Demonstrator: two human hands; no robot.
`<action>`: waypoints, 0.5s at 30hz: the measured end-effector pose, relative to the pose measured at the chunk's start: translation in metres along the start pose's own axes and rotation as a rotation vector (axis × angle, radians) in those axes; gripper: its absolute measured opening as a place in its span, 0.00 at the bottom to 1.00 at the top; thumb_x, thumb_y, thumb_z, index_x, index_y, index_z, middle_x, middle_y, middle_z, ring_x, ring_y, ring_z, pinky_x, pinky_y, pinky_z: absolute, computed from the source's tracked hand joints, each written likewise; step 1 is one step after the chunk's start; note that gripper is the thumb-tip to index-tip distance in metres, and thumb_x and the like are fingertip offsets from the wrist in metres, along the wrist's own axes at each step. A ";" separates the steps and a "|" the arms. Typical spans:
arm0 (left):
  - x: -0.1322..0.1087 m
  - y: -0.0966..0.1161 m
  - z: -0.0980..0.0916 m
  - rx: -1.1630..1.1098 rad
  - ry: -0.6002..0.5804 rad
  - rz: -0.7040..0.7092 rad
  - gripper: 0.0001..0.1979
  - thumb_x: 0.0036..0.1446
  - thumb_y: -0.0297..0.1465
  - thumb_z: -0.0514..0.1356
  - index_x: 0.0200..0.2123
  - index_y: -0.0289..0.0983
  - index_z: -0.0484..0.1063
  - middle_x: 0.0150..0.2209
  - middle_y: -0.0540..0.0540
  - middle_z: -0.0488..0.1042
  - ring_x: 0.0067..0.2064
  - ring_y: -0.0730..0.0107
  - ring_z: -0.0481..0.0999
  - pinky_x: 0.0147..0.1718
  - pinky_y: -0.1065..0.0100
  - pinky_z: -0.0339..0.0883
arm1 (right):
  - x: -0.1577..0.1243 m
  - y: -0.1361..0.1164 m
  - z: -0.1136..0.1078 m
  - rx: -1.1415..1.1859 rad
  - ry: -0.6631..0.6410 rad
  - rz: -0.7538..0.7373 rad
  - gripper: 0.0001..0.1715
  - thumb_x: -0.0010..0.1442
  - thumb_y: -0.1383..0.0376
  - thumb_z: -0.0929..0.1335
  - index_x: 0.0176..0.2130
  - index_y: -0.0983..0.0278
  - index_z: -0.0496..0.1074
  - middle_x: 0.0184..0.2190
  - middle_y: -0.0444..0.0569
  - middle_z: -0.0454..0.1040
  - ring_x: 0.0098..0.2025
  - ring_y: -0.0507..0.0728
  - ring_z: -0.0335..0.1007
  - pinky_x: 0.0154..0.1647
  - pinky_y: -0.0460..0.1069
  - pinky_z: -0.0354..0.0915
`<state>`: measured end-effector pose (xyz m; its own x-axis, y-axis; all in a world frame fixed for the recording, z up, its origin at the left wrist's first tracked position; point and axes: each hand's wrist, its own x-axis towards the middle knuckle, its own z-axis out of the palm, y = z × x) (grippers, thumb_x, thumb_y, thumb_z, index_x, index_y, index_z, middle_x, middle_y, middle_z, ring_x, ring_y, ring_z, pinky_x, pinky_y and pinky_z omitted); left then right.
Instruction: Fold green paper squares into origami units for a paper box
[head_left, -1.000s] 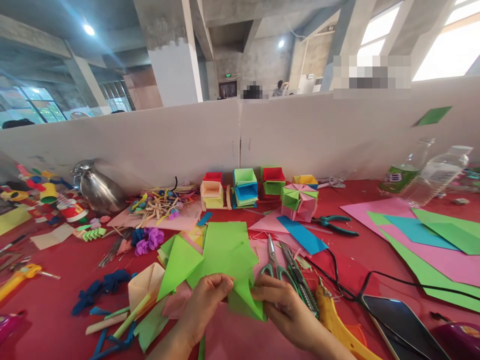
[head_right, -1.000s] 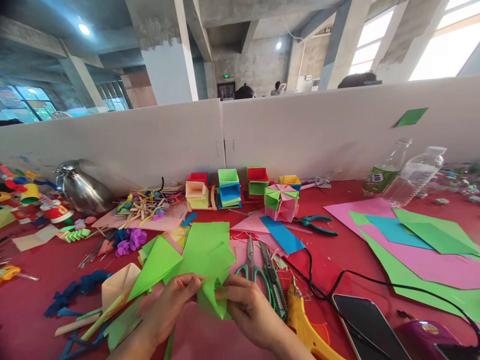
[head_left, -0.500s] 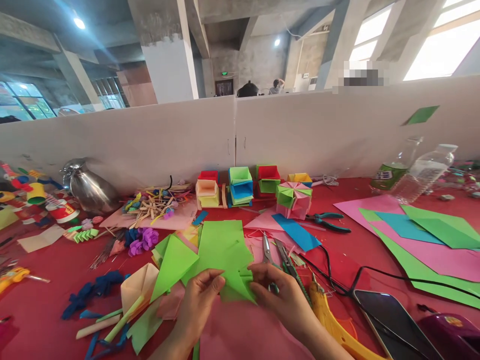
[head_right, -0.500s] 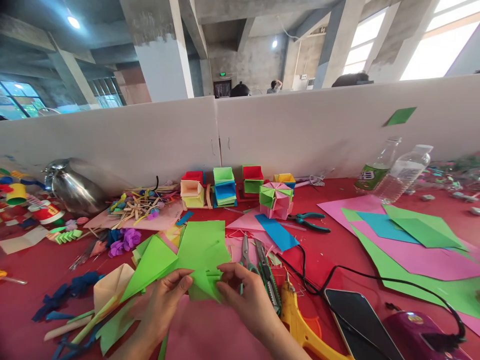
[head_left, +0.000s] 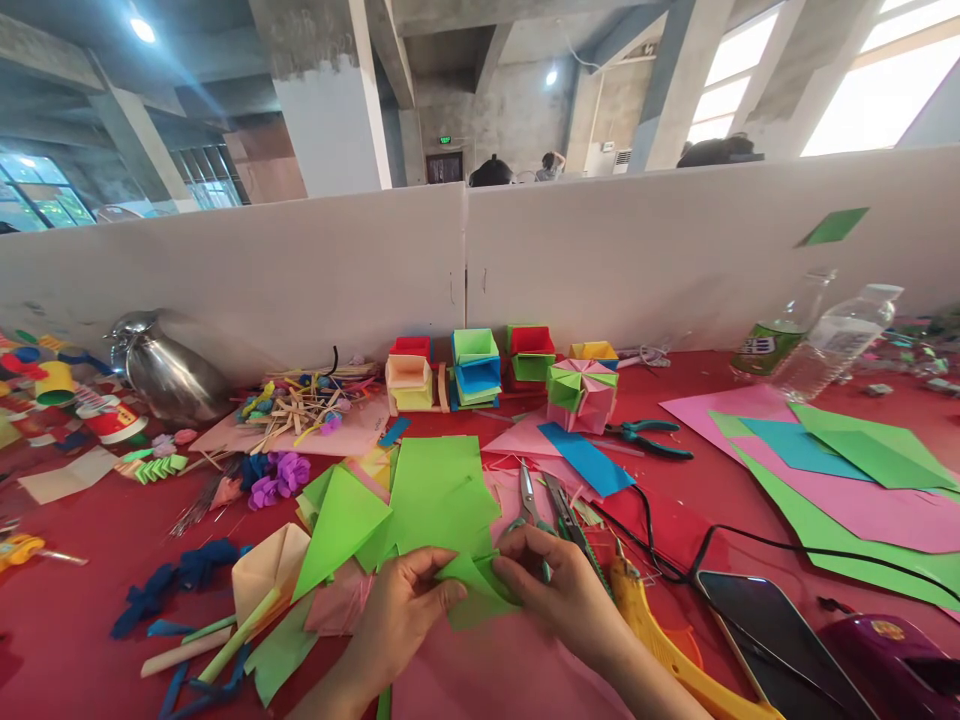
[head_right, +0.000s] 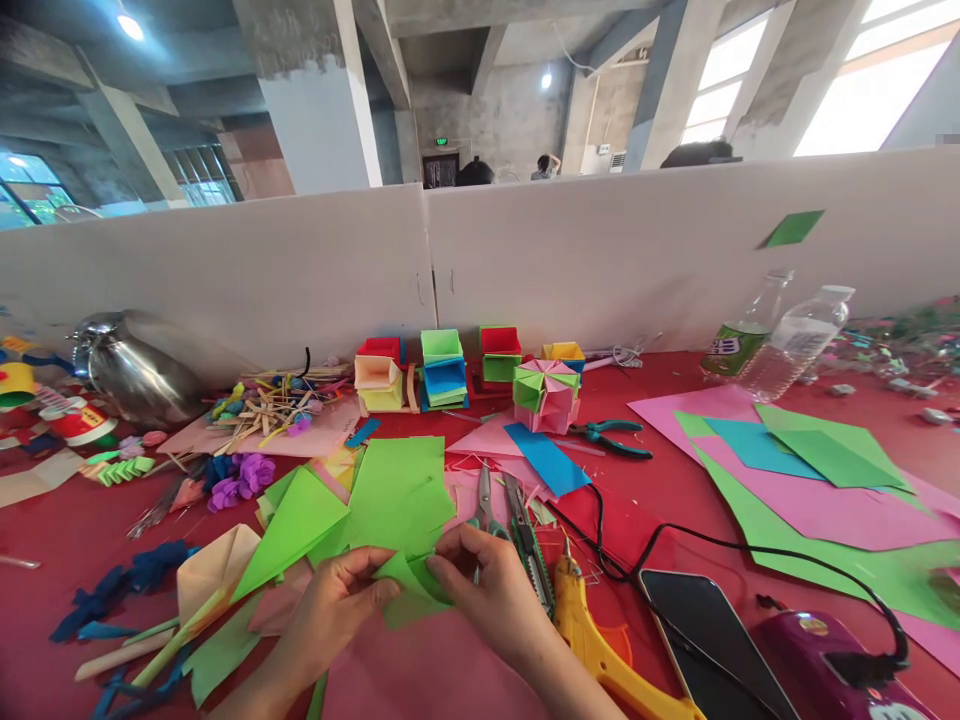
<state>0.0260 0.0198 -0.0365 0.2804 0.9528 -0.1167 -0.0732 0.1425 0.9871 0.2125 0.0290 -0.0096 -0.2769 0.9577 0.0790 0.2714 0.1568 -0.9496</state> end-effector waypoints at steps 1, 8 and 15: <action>-0.001 0.000 0.000 0.022 0.016 0.005 0.16 0.48 0.37 0.65 0.39 0.34 0.76 0.32 0.46 0.78 0.34 0.68 0.73 0.34 0.71 0.65 | 0.000 0.000 0.000 0.001 -0.008 0.001 0.07 0.55 0.62 0.65 0.29 0.65 0.66 0.23 0.42 0.64 0.25 0.50 0.57 0.27 0.45 0.55; -0.005 0.007 0.004 0.072 -0.057 -0.011 0.12 0.49 0.34 0.64 0.36 0.34 0.74 0.31 0.48 0.75 0.34 0.69 0.71 0.33 0.72 0.64 | -0.001 -0.005 0.002 -0.110 -0.009 0.021 0.12 0.53 0.67 0.65 0.20 0.64 0.61 0.18 0.39 0.57 0.23 0.48 0.51 0.23 0.44 0.51; -0.005 0.005 0.006 0.056 -0.169 -0.073 0.17 0.42 0.27 0.66 0.39 0.34 0.71 0.31 0.50 0.72 0.34 0.70 0.68 0.32 0.73 0.60 | -0.003 -0.001 0.003 -0.226 -0.038 -0.088 0.08 0.52 0.70 0.66 0.22 0.65 0.66 0.21 0.42 0.64 0.26 0.50 0.59 0.27 0.44 0.56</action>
<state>0.0304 0.0137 -0.0307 0.4402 0.8812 -0.1723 0.0049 0.1896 0.9818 0.2100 0.0252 -0.0098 -0.3416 0.9289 0.1432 0.4429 0.2935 -0.8472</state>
